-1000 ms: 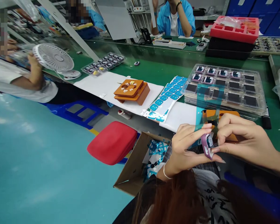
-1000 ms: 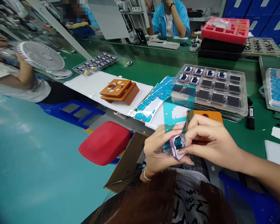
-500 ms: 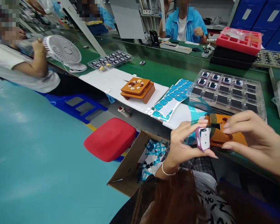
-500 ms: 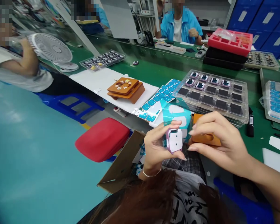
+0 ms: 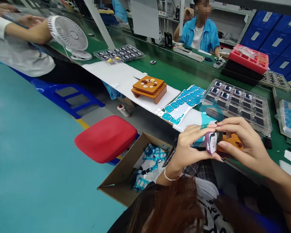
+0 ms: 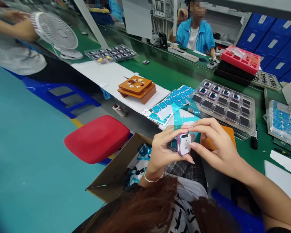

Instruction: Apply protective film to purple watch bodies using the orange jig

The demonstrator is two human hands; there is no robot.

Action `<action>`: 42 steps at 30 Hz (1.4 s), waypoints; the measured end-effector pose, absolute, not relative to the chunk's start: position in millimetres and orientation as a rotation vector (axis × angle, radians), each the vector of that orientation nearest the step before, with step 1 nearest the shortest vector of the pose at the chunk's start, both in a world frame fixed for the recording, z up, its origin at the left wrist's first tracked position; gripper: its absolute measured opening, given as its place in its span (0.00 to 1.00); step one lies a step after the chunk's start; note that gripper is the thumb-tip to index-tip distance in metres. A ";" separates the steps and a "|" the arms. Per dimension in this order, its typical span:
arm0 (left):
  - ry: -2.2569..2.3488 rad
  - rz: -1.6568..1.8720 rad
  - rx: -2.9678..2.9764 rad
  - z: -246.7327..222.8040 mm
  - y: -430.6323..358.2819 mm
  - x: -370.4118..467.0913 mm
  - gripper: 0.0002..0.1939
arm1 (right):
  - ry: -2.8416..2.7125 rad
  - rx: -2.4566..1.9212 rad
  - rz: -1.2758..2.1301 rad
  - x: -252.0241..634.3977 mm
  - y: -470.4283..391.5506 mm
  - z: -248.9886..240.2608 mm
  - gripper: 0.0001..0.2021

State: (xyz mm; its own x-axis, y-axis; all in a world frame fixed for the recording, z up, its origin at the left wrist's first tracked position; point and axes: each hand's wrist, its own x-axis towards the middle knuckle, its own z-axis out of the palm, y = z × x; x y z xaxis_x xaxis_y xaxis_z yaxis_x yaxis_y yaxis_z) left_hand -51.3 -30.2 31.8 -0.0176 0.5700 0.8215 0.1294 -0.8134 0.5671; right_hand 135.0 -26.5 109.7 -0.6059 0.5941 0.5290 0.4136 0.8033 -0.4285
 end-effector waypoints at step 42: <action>0.733 2.320 1.079 10.0 -34.0 -113.9 0.39 | -1.871 -0.539 0.237 78.5 -54.5 0.6 0.20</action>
State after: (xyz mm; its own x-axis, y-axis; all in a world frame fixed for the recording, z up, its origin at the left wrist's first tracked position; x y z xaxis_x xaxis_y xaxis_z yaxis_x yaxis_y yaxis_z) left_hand -113.9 -34.0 10.0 -0.5769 0.6131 0.5398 -0.1917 -0.7440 0.6401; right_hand 78.5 -54.5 0.6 -0.2761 0.4736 0.8363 0.2503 0.8756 -0.4132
